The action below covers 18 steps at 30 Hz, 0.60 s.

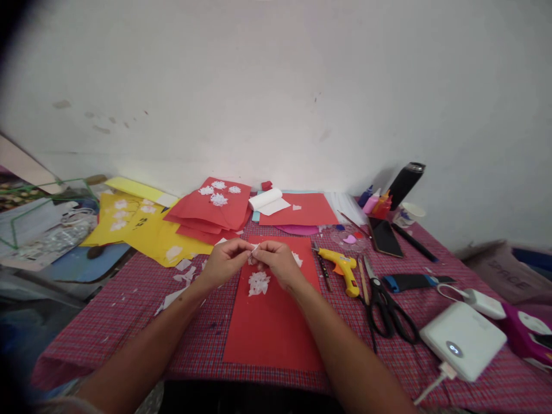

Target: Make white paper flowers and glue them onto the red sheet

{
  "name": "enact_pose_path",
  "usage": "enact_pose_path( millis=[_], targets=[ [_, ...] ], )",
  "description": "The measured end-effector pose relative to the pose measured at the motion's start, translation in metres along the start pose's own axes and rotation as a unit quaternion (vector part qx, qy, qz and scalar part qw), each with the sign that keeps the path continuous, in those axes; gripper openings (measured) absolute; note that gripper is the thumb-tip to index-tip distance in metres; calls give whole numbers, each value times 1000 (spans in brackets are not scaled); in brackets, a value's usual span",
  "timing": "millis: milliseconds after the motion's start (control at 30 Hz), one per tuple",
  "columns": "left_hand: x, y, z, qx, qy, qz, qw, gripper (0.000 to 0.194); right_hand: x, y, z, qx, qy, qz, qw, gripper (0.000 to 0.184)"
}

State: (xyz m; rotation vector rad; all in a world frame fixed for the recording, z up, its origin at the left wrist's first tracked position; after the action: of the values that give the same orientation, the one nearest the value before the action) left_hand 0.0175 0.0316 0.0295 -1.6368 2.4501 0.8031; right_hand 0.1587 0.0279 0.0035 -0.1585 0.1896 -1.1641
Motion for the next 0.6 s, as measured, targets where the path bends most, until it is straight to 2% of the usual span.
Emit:
enact_pose_path(
  millis=[267, 500, 600],
  targets=[
    [0, 1, 0, -21, -6, -5, 1000, 16, 1, 0, 2, 26, 5, -14, 1000, 14],
    [0, 2, 1, -38, -8, -13, 999, 15, 2, 1, 7, 145, 41, -65, 986, 18],
    [0, 2, 0, -45, -10, -18, 999, 15, 2, 0, 8, 153, 49, -61, 985, 20]
  ],
)
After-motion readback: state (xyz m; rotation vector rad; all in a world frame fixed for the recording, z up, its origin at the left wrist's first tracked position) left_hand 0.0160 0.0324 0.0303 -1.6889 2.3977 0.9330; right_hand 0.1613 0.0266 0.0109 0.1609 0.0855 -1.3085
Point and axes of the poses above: each hand's wrist, its own x-axis away from the middle knuckle, its own y-axis out of the back of the hand, z = x × y, the point moved 5 cm from there along -x, towards the middle knuckle, and after that the axes turned 7 degrees about z, right-handed, at the moved point
